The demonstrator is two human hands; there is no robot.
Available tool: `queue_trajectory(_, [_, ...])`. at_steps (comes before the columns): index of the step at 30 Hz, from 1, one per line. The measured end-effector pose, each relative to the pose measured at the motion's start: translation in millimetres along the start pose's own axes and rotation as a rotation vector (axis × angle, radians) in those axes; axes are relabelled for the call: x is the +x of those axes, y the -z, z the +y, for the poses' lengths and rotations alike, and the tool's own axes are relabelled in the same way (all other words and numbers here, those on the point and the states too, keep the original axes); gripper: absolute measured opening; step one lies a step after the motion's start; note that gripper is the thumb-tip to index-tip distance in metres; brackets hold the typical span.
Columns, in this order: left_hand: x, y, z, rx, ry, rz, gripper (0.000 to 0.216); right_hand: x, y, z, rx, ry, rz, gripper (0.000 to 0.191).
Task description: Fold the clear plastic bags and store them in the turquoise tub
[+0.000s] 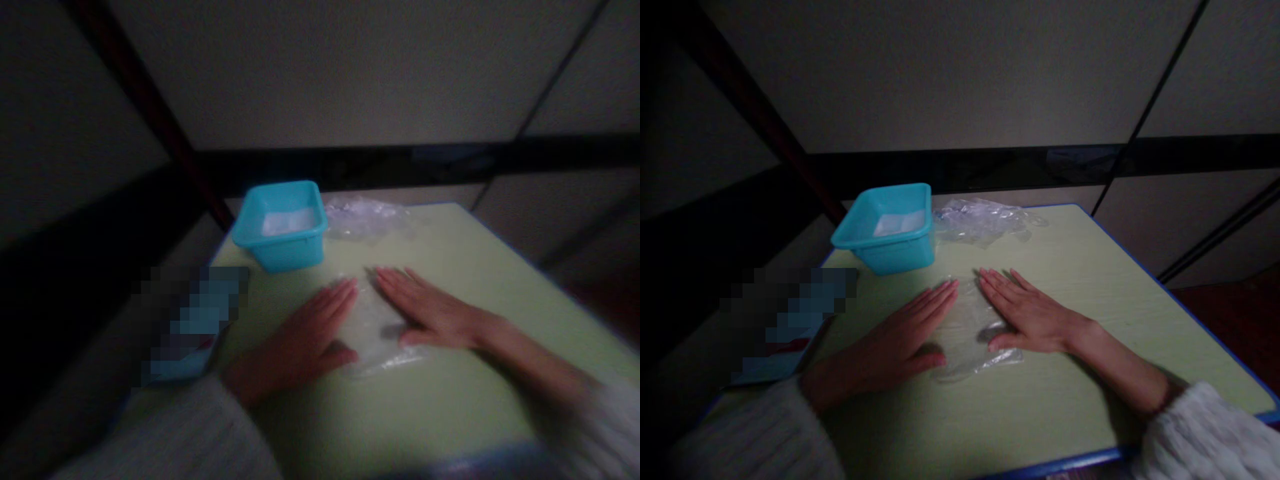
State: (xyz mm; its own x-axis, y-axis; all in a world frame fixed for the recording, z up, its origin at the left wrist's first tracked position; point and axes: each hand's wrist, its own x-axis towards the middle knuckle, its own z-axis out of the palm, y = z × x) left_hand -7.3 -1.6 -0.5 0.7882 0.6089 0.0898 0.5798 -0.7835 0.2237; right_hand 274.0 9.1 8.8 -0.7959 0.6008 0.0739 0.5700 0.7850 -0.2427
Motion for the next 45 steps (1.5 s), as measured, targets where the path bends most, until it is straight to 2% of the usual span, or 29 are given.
queue_trajectory(3, [0,0,5,-0.044,-0.068,-0.051,0.083,0,-2,-4,0.008,0.046,-0.013,0.092])
queue_trajectory(8, [-1,-3,4,-0.073,-0.061,-0.089,0.082,0,-7,-4,0.037,0.044,-0.081,0.089])
queue_trajectory(13, [-3,-4,2,-0.127,-0.061,-0.097,0.080,-1,-8,-3,0.090,0.029,-0.068,0.089])
queue_trajectory(17, [-4,1,2,-0.312,-0.005,0.019,0.069,1,0,-4,0.204,0.046,0.036,0.081])
queue_trajectory(20, [0,8,5,-0.627,0.206,0.217,0.051,4,8,-9,0.437,-0.013,0.229,0.055])
queue_trajectory(22, [6,10,7,-0.883,0.345,0.309,0.050,6,10,-14,0.614,-0.080,0.333,0.044])
queue_trajectory(24, [13,9,9,-1.083,0.404,0.329,0.052,9,10,-18,0.750,-0.135,0.368,0.041])
queue_trajectory(26, [18,5,9,-1.185,0.416,0.313,0.053,12,7,-21,0.843,-0.179,0.356,0.040])
queue_trajectory(35, [24,-2,6,-1.259,0.496,0.279,0.058,19,-1,-19,1.005,-0.227,0.300,0.039])
queue_trajectory(38, [23,1,5,-1.256,0.547,0.341,0.055,21,-3,-16,1.155,-0.272,0.326,0.038])
queue_trajectory(41, [23,4,4,-1.258,0.611,0.461,0.053,21,-4,-13,1.302,-0.302,0.441,0.037])
queue_trajectory(43, [23,6,6,-1.274,0.628,0.504,0.052,21,-4,-12,1.334,-0.289,0.488,0.036])
queue_trajectory(45, [23,8,8,-1.294,0.626,0.498,0.051,20,-3,-14,1.299,-0.261,0.468,0.035])
